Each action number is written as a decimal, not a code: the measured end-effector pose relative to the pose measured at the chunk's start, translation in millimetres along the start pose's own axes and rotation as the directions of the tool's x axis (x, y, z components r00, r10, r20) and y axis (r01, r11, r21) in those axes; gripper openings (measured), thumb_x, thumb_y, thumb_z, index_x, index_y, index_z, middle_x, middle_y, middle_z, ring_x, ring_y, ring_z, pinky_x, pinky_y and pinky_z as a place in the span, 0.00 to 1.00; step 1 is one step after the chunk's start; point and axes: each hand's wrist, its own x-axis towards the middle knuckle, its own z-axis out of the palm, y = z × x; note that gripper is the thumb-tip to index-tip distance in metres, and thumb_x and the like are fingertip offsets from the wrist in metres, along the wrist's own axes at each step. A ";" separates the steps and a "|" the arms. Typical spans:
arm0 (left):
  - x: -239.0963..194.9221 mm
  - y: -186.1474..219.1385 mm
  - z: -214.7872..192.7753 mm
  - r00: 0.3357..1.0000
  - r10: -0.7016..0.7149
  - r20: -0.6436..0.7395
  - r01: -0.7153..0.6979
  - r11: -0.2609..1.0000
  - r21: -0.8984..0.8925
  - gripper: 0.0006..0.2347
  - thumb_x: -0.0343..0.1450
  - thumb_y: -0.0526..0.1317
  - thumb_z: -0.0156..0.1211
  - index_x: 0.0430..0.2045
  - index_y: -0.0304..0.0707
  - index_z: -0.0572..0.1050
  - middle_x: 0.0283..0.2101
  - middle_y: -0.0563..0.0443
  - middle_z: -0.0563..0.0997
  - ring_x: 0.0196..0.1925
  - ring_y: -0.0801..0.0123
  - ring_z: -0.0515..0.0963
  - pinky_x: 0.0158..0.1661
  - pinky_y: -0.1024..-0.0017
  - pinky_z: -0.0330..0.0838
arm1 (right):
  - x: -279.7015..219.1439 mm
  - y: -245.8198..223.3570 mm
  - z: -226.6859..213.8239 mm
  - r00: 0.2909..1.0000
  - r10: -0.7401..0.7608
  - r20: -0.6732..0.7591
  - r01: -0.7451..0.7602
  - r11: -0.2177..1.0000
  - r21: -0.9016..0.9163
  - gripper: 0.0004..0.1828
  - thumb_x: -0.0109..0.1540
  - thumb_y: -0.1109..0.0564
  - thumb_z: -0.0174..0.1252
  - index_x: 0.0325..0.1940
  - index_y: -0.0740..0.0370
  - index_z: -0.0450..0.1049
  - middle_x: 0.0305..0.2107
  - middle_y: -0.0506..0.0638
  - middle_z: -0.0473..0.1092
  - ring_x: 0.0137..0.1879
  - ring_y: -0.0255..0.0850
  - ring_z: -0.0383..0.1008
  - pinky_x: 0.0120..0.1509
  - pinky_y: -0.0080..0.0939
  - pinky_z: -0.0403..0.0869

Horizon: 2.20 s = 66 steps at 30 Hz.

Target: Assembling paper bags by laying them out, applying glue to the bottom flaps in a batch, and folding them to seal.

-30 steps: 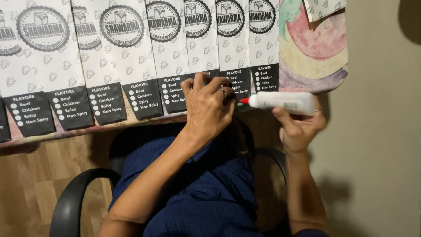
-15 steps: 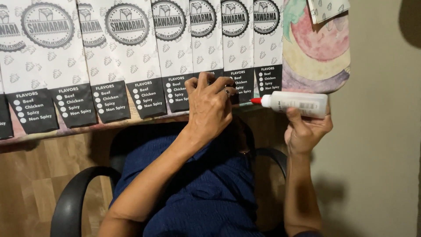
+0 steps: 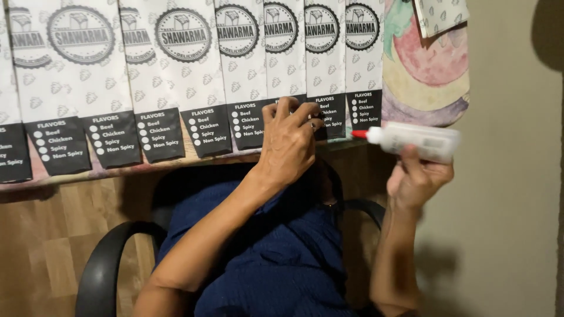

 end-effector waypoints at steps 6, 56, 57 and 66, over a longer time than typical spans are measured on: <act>-9.8 -22.2 -44.1 0.998 0.019 -0.068 -0.011 0.992 0.123 0.05 0.65 0.35 0.68 0.31 0.45 0.80 0.39 0.54 0.78 0.42 0.58 0.70 0.41 0.62 0.57 | -16.5 -10.8 13.6 0.999 0.046 0.012 -0.047 0.992 0.117 0.25 0.66 0.64 0.62 0.66 0.60 0.63 0.51 0.52 0.69 0.62 0.48 0.73 0.70 0.74 0.75; -24.1 -21.0 -56.8 0.993 -0.114 -0.009 0.114 0.984 0.134 0.07 0.63 0.30 0.60 0.27 0.45 0.82 0.40 0.58 0.79 0.44 0.58 0.69 0.44 0.58 0.56 | -42.2 -43.1 101.5 0.999 -0.014 0.051 0.012 0.999 0.038 0.30 0.50 0.71 0.75 0.53 0.63 0.74 0.40 0.52 0.76 0.53 0.39 0.77 0.63 0.46 0.77; -24.5 -20.8 -57.0 0.994 -0.111 -0.008 0.111 0.985 0.129 0.07 0.63 0.30 0.59 0.27 0.45 0.82 0.40 0.58 0.79 0.45 0.58 0.69 0.44 0.59 0.56 | -40.0 -52.4 108.4 0.999 0.018 0.032 -0.021 0.995 0.097 0.28 0.52 0.70 0.74 0.54 0.62 0.74 0.42 0.51 0.76 0.54 0.38 0.77 0.64 0.45 0.77; -37.5 -37.7 -78.5 0.992 -0.098 -0.077 0.101 0.995 0.024 0.06 0.67 0.32 0.61 0.32 0.44 0.81 0.42 0.55 0.80 0.43 0.57 0.72 0.41 0.63 0.59 | -43.9 -9.7 75.1 0.994 0.047 0.097 -0.055 0.995 0.087 0.25 0.60 0.70 0.64 0.60 0.61 0.68 0.45 0.51 0.73 0.55 0.40 0.75 0.65 0.53 0.78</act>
